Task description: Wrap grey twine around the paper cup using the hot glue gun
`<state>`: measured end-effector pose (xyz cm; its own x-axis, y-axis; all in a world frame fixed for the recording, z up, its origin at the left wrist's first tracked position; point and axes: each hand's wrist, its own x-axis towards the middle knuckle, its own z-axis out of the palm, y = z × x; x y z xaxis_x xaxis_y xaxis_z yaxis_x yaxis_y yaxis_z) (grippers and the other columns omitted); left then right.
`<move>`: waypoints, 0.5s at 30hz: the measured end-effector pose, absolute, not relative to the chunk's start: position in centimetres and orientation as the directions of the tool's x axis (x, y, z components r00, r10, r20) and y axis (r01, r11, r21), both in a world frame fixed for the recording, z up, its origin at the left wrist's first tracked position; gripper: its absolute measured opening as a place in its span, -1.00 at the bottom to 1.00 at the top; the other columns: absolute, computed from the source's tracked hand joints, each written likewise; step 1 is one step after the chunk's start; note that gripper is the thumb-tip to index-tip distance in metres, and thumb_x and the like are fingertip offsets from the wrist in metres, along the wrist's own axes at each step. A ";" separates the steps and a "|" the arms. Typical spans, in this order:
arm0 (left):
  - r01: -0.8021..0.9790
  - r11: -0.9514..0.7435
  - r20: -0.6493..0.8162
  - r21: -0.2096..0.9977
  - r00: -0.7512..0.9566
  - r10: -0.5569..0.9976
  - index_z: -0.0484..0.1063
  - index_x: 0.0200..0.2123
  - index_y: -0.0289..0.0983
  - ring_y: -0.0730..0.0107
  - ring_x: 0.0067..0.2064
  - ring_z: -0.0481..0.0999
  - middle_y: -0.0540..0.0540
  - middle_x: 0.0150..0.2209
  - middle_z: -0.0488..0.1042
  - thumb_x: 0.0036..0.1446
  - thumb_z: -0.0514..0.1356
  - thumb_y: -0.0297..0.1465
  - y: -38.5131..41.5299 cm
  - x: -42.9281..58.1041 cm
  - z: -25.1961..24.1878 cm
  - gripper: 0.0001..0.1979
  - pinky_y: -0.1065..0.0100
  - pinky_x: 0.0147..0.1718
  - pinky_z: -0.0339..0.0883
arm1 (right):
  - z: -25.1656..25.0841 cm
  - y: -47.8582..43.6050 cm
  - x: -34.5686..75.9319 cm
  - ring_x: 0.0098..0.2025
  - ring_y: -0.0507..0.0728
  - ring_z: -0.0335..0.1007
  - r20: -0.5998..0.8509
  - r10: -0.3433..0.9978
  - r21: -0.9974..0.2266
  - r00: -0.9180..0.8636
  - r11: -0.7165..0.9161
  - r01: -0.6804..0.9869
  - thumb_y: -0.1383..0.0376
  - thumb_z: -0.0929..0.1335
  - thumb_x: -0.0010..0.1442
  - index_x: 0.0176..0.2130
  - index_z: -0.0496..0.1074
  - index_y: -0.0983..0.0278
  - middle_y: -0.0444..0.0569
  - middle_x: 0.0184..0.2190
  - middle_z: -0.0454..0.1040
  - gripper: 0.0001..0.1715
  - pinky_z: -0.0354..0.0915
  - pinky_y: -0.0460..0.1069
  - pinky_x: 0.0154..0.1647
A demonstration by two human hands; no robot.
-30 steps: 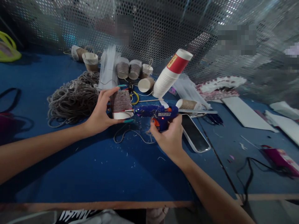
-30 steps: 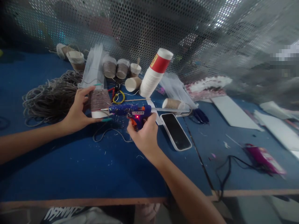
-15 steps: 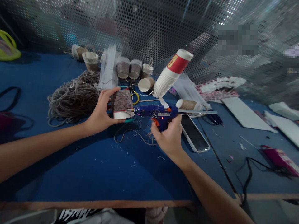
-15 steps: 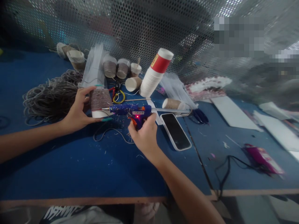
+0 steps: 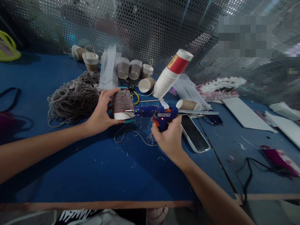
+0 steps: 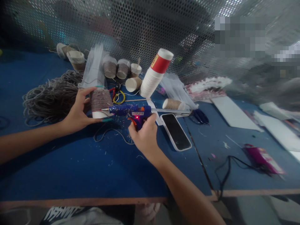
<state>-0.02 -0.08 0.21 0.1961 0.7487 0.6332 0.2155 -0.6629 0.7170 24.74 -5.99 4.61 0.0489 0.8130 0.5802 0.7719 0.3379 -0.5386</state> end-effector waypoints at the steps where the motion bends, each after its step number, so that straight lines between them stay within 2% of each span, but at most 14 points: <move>1: 0.215 -0.662 0.632 0.718 0.196 0.749 0.18 0.27 -0.03 -0.01 0.15 0.45 -0.20 0.21 0.21 -0.14 0.51 -0.10 -0.1 0.0 0.2 -0.07 -0.03 0.05 0.53 | 4.6 -6.0 24.8 -0.51 0.17 0.47 0.579 0.814 -0.537 0.049 0.336 0.773 0.21 0.36 0.00 -0.26 0.00 0.11 -0.17 -0.51 0.42 -0.56 0.39 0.08 -0.53; 10: 0.193 -0.647 0.622 0.738 0.178 0.762 0.19 0.26 -0.03 0.03 0.12 0.47 -0.18 0.20 0.21 -0.15 0.52 -0.13 -0.1 0.0 0.2 -0.07 0.00 0.03 0.55 | 4.5 -6.0 25.0 -0.42 0.22 0.49 0.550 0.832 -0.543 0.063 0.300 0.784 0.18 0.37 0.00 -0.23 0.01 0.12 -0.14 -0.47 0.41 -0.55 0.41 0.13 -0.41; 15: 0.206 -0.645 0.624 0.736 0.165 0.764 0.20 0.25 -0.04 0.00 0.17 0.44 -0.18 0.19 0.23 -0.16 0.52 -0.12 -0.2 0.1 0.3 -0.07 0.01 0.08 0.53 | 4.7 -6.0 25.0 -0.45 0.19 0.47 0.560 0.826 -0.551 0.066 0.312 0.774 0.18 0.37 -0.01 -0.22 0.02 0.11 -0.14 -0.47 0.42 -0.54 0.39 0.11 -0.46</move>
